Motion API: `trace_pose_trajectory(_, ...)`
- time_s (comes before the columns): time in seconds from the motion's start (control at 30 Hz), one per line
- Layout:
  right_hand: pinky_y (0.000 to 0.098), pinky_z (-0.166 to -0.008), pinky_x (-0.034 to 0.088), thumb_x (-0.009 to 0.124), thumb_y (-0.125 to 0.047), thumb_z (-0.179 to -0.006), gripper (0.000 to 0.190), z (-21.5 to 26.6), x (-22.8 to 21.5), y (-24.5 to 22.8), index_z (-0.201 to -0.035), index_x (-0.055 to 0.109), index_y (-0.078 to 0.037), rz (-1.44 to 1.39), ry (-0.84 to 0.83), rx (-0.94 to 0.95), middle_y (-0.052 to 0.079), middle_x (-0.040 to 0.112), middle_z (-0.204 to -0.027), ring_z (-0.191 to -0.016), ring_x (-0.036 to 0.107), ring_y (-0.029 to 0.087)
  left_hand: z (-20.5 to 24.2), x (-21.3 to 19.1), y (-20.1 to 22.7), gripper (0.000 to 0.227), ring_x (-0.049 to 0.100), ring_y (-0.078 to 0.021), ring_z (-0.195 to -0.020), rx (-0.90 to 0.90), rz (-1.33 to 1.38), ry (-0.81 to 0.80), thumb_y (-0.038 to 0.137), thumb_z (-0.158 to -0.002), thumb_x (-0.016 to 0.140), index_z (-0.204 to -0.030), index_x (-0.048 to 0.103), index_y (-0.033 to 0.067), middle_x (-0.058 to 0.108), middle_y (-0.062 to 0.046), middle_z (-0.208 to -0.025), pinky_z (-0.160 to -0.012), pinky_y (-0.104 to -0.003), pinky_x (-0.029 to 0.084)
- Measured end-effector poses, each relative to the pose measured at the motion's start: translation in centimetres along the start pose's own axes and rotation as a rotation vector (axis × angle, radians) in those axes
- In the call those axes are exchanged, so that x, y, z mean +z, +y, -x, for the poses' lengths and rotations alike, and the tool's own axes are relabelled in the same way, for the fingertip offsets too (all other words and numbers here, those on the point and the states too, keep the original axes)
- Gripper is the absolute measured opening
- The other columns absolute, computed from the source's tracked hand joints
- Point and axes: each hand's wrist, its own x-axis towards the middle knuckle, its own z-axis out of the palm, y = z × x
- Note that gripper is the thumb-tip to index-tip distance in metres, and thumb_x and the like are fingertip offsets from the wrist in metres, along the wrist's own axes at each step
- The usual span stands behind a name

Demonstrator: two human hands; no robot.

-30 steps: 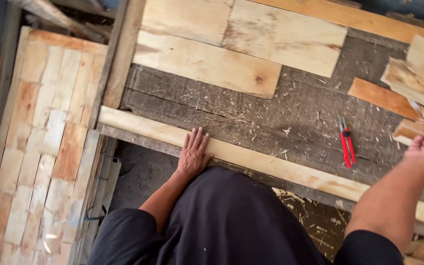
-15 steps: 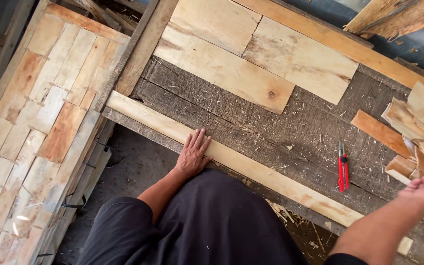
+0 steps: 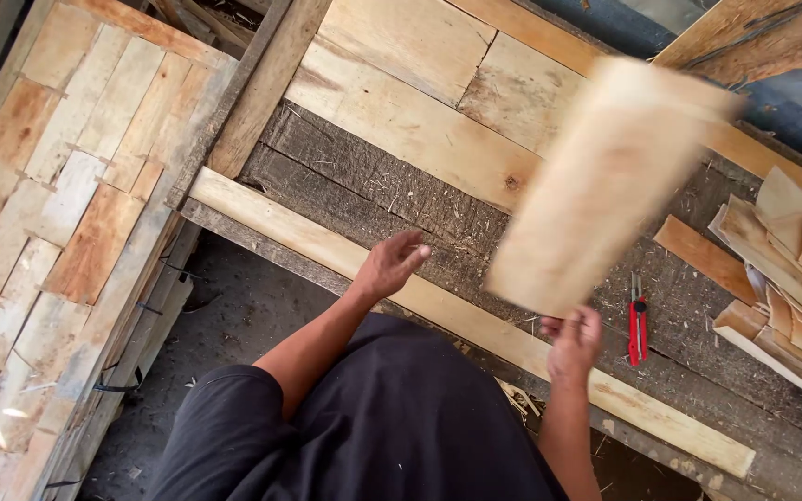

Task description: Fitting and trimming thin wood veneer sheets on a workbench to create a panel.

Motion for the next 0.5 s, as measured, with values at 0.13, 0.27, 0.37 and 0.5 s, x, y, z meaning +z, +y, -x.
trace_pose_trajectory(0.13, 0.029, -0.059, 0.059, 0.049, -0.019, -0.111, 0.019, 0.0, 6.4, -0.6, -0.121, 0.058, -0.005, 0.148, -0.236, 0.102, 0.009, 0.069, -0.086, -0.068, 0.07, 0.016, -3.2, 1.0, -2.9, 0.062, 0.068, -0.0227, -0.114, 0.059, 0.647, 0.047, 0.039, -0.098, 0.066, -0.143, 0.047, 0.0013, 0.068, -0.013, -0.131, -0.097, -0.038, 0.056)
trace_pose_trajectory(0.27, 0.0276, -0.059, 0.055, 0.052, -0.019, -0.111, 0.022, -1.2, 11.8, -1.1, -0.12, 0.063, -0.002, 0.328, -0.383, 0.087, 0.008, 0.069, -0.084, -0.067, 0.065, 0.013, -5.7, 0.2, -9.6, 0.025, 0.067, -0.0187, -0.099, -0.047, 1.26, 0.361, 0.024, -0.108, 0.059, -0.119, 0.06, 0.0025, 0.07, -0.01, -0.113, -0.085, -0.035, 0.057)
trace_pose_trajectory(0.37, 0.0257, -0.062, 0.054, 0.053, -0.022, -0.111, 0.025, -1.9, 16.1, -1.6, -0.124, 0.064, -0.003, 0.285, -0.436, 0.1, 0.006, 0.069, -0.09, -0.071, 0.063, 0.01, -6.1, -1.4, -13.0, 0.01, 0.067, -0.0198, -0.094, -0.051, 1.366, 0.565, 0.014, -0.107, 0.059, -0.11, 0.06, 0.0047, 0.07, -0.009, -0.108, -0.082, -0.036, 0.058)
trace_pose_trajectory(0.5, 0.0246, -0.069, 0.059, 0.054, -0.027, -0.106, 0.03, -2.0, 21.5, -3.8, -0.129, 0.056, -0.008, -0.017, -0.495, 0.3, 0.003, 0.069, -0.099, -0.079, 0.067, 0.009, -6.5, -2.9, -17.5, 0.006, 0.064, -0.0169, -0.087, -0.236, 1.423, 0.838, 0.015, -0.103, 0.054, -0.102, 0.057, 0.01, 0.067, -0.005, -0.101, -0.076, -0.035, 0.058)
